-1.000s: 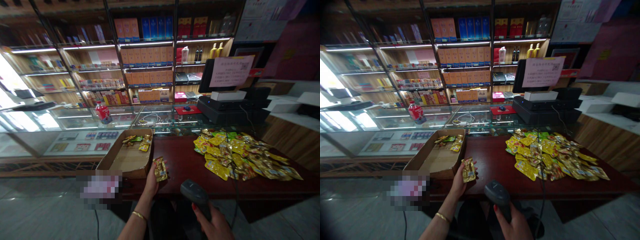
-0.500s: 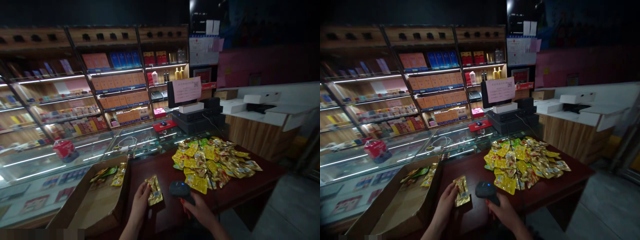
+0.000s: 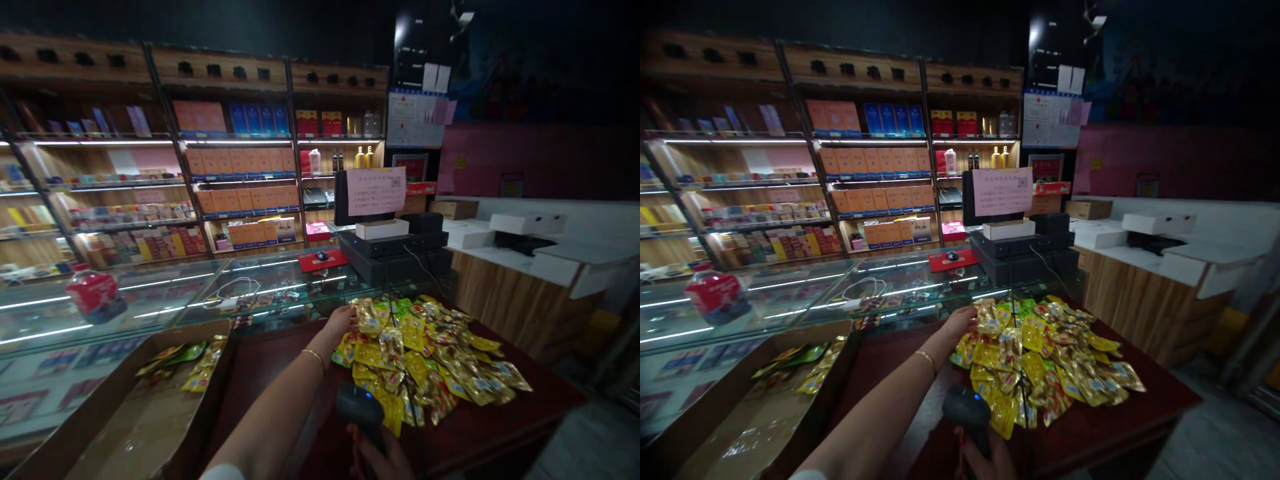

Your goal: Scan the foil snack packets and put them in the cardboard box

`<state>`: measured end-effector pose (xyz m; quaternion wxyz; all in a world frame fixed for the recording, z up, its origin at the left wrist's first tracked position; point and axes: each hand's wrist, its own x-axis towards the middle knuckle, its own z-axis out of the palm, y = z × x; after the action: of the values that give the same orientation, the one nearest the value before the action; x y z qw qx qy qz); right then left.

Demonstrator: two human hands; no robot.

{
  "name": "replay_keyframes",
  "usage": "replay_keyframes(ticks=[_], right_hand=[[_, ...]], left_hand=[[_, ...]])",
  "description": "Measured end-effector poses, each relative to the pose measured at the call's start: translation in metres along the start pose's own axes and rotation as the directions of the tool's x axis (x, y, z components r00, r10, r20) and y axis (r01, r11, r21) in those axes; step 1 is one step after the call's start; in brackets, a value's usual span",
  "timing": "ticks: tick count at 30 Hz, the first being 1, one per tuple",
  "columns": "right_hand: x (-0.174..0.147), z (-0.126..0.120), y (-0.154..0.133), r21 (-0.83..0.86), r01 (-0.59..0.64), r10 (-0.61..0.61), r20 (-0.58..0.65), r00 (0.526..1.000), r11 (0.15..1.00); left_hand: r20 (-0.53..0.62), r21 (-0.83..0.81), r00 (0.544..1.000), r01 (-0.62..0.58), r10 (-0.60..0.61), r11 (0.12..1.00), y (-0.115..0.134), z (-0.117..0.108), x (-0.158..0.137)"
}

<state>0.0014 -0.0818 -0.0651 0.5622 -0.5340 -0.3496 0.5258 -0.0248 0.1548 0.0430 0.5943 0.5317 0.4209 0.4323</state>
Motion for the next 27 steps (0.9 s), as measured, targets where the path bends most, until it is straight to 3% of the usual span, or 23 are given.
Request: replay_keyframes(ticks=[3,6,10,13,15,17,19,22,27], right_hand=[[-0.003,-0.007,-0.004,0.025,-0.028,0.027,0.055,0.998,0.999],[-0.007,-0.014,-0.008,0.02,-0.034,0.032,0.065,0.997,0.999],[-0.012,-0.017,-0.014,0.013,-0.056,0.054,0.084,0.995,0.998],[-0.014,-0.013,-0.016,-0.004,-0.043,0.043,0.074,0.996,0.999],[-0.015,-0.009,-0.016,-0.016,-0.031,0.032,0.068,0.997,0.999],[-0.015,-0.005,-0.015,-0.043,-0.019,0.022,0.07,0.997,0.999],[-0.015,-0.001,-0.013,-0.078,0.015,-0.008,0.079,0.997,0.997],[-0.015,0.002,-0.007,-0.143,0.074,-0.062,0.089,0.994,0.987],[-0.012,0.0,-0.003,-0.232,0.108,-0.09,0.086,0.992,0.967]], left_hand=[[-0.082,0.154,0.997,0.0,0.013,0.988,-0.002,-0.01,-0.007],[-0.19,0.327,0.974,-0.058,0.126,0.943,0.014,-0.055,-0.027],[-0.323,0.579,0.891,-0.08,0.319,0.811,0.066,-0.164,-0.069],[-0.457,0.701,0.812,0.076,0.364,0.709,0.097,-0.258,-0.105],[-0.527,0.728,0.785,0.219,0.325,0.65,0.1,-0.308,-0.125],[-0.559,0.734,0.791,0.332,0.249,0.592,0.089,-0.341,-0.139],[-0.568,0.736,0.804,0.402,0.174,0.544,0.071,-0.356,-0.145],[-0.573,0.729,0.813,0.447,0.106,0.519,0.048,-0.355,-0.142],[-0.594,0.647,0.802,0.428,0.065,0.631,0.049,-0.338,-0.131]])
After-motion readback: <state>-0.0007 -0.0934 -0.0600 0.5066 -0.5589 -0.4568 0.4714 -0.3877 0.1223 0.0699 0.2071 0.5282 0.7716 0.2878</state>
